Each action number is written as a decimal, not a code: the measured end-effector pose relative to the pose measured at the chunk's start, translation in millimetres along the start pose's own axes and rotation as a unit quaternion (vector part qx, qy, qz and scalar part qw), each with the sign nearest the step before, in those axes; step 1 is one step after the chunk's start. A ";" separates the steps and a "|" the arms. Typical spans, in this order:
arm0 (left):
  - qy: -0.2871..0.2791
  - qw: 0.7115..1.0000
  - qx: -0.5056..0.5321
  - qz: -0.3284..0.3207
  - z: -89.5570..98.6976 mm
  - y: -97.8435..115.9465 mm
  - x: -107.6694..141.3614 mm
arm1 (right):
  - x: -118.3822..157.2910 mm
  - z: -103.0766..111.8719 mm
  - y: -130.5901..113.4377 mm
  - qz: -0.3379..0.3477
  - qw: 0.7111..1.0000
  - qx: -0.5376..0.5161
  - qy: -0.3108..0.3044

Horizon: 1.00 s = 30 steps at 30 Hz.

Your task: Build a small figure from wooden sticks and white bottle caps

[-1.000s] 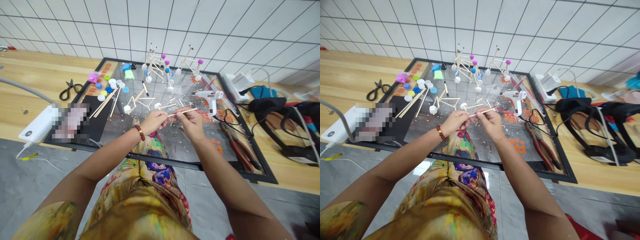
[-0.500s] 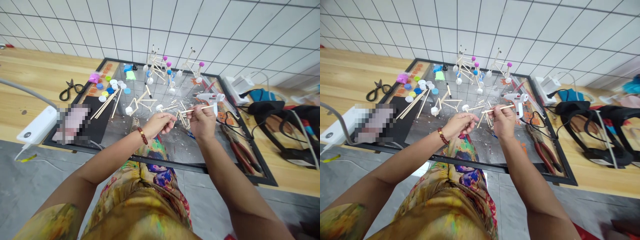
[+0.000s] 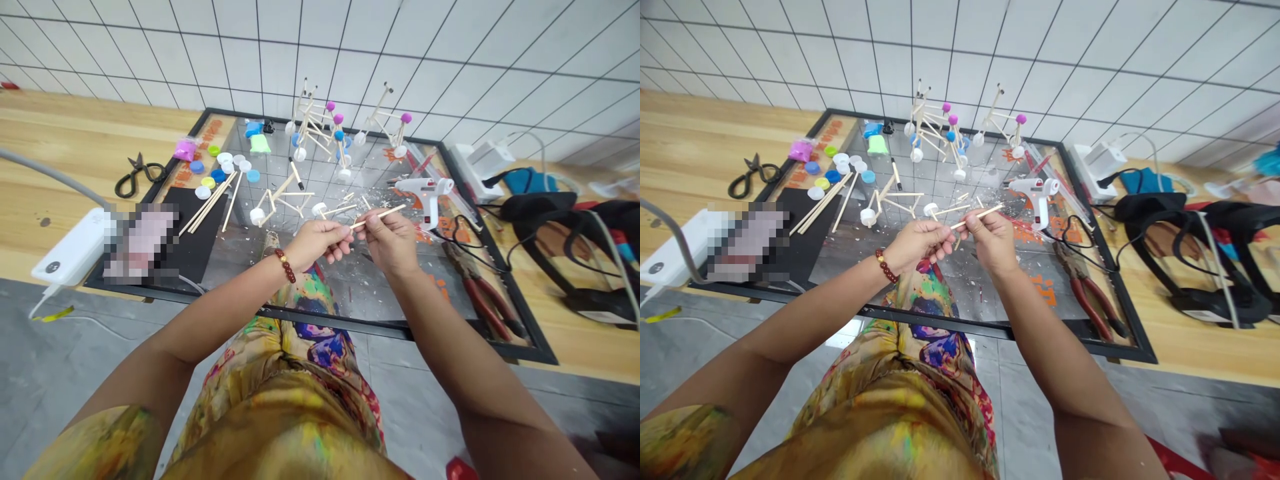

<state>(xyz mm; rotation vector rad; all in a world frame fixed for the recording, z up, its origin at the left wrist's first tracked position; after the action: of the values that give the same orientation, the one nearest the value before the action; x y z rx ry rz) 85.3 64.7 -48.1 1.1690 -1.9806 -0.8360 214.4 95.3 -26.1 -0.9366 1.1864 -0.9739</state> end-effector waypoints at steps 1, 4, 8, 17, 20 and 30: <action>-0.010 1.000 0.024 0.011 -1.0 -0.8 -0.2 | -0.6 -0.9 1.7 -0.009 1.000 -0.013 -0.005; -0.039 0.995 0.086 0.038 -4.6 -1.7 -0.1 | -3.0 -0.2 8.0 -0.044 0.998 -0.038 -0.005; -0.068 0.993 0.074 0.062 -8.6 -4.0 1.8 | -4.3 3.1 6.1 -0.039 0.999 -0.035 -0.004; -0.049 0.994 -0.083 0.052 -6.3 -9.3 3.2 | 1.9 -0.5 -1.7 0.014 1.000 0.012 -0.016; -0.039 0.968 -0.245 -0.044 -6.6 3.5 4.2 | 3.2 0.0 -0.2 0.014 1.000 0.021 -0.017; -0.033 0.968 -0.220 -0.117 -10.4 12.1 8.8 | 1.7 -1.6 -8.0 0.006 0.999 -0.006 -0.032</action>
<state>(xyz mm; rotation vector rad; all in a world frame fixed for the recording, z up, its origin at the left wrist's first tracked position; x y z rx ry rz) 84.9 59.5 -30.6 1.1263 -1.6068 -1.3704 212.1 91.1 -19.3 -0.9624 1.1439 -0.9227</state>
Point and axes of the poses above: each hand's wrist, its own x-axis away from the middle knuckle, its own z-axis out of the back of the hand, y = z × x, the point moved 8 cm from there along -x, towards the middle knuckle, and after that the axes turned 15 degrees about x, right-handed, at the moved point
